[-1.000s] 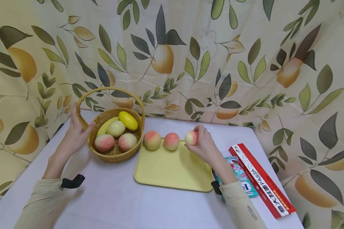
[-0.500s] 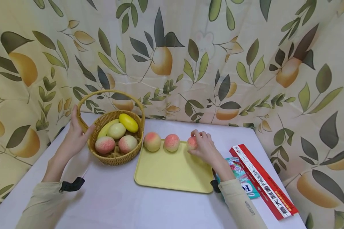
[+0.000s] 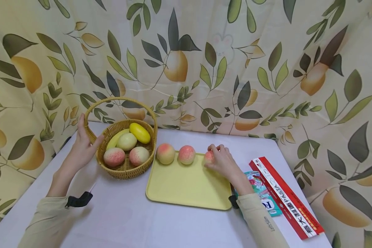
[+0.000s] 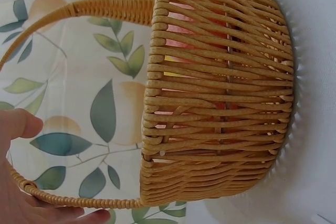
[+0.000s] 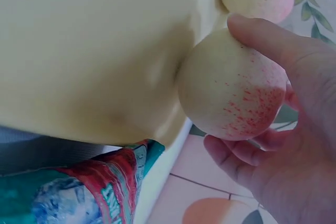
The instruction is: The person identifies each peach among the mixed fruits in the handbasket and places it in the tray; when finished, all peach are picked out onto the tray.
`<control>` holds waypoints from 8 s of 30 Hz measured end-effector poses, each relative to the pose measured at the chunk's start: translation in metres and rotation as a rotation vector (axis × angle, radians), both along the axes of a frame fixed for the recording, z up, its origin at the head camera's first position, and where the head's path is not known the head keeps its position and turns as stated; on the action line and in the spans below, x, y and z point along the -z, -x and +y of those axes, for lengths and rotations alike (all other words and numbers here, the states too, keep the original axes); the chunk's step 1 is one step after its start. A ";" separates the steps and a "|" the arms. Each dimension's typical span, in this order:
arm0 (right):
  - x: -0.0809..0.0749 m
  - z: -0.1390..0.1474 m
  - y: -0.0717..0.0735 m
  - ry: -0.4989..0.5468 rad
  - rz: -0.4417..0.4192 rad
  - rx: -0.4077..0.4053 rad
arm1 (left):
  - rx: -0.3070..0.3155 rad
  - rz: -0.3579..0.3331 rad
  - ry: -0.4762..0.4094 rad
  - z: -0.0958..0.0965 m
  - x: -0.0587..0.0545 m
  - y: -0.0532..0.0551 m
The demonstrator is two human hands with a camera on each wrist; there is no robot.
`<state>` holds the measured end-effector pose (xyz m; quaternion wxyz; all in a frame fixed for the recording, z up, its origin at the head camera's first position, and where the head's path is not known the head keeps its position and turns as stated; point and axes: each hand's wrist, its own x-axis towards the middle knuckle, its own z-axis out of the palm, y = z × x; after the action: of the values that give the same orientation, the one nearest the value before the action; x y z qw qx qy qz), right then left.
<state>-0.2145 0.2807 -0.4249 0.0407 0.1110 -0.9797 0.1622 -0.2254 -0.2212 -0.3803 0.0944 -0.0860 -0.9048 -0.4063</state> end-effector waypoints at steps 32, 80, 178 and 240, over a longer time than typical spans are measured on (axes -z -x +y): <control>0.004 -0.006 -0.010 -0.076 -0.016 -0.065 | -0.015 -0.021 0.014 0.001 0.000 -0.001; -0.030 -0.216 0.025 -0.066 -0.107 -0.420 | 0.029 -0.053 -0.013 0.000 -0.005 -0.007; -0.009 -0.130 -0.042 0.258 -0.147 -0.346 | -0.009 -0.031 0.006 0.004 0.001 -0.010; 0.008 -0.137 -0.047 0.198 -0.177 -0.426 | -0.009 -0.043 -0.005 0.005 0.001 -0.009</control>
<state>-0.1674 0.1439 -0.4332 -0.0698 0.2957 -0.9133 0.2714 -0.2162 -0.2166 -0.3812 0.0769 -0.0728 -0.9060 -0.4099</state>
